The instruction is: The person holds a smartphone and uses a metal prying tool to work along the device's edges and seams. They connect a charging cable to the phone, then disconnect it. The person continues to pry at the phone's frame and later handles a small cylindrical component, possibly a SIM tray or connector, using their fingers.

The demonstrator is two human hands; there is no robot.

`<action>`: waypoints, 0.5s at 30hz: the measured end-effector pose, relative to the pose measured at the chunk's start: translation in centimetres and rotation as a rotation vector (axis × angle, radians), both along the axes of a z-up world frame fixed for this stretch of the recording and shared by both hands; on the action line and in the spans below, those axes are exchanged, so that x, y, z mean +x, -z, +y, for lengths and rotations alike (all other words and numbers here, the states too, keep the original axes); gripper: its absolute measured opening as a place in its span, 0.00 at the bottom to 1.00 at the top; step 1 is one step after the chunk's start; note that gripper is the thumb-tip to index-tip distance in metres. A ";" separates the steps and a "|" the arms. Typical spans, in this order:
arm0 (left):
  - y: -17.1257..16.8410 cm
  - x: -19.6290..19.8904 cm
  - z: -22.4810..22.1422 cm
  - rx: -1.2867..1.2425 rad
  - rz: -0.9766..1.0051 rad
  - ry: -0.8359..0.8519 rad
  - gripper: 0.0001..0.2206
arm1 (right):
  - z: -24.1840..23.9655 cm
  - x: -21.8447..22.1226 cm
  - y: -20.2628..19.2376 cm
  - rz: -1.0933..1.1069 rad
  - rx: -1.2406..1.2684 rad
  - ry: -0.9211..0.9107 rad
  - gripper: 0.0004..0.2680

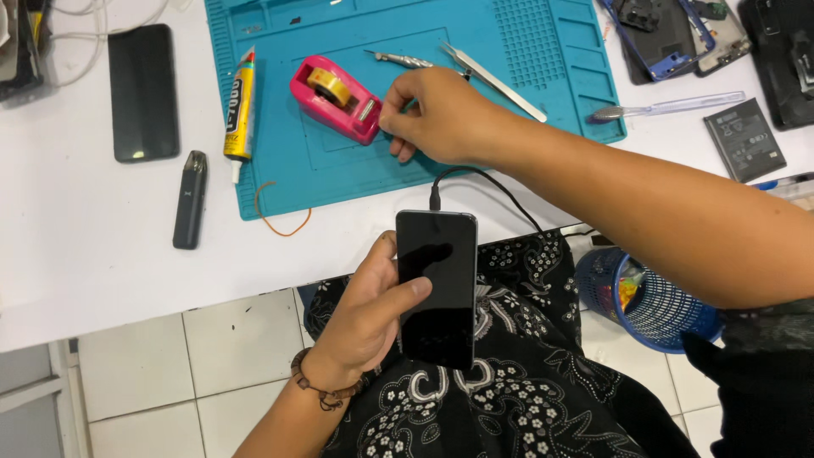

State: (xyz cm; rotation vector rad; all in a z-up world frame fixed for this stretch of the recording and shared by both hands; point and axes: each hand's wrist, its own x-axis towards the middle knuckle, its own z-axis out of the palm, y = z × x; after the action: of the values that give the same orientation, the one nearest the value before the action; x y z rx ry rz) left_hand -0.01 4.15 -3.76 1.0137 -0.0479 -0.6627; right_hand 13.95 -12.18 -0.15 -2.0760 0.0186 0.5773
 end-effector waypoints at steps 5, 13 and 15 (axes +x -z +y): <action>0.0 0.2 -0.4 -0.084 0.139 -0.043 0.13 | -4.2 -4.3 -5.4 -0.459 0.143 -0.094 0.03; -0.5 0.9 -3.0 0.144 -0.004 -0.053 0.15 | -9.3 -14.1 -2.7 -0.184 0.222 -0.081 0.02; -0.8 1.0 -3.8 0.195 -0.029 -0.014 0.14 | -9.8 -15.0 -2.1 -0.203 0.223 -0.082 0.03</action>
State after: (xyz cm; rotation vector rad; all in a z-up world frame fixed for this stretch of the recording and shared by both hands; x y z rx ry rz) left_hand 0.97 0.39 -3.01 1.2101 -0.0014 -0.6484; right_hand -1.05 -21.96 1.96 -1.9145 -0.2390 0.3959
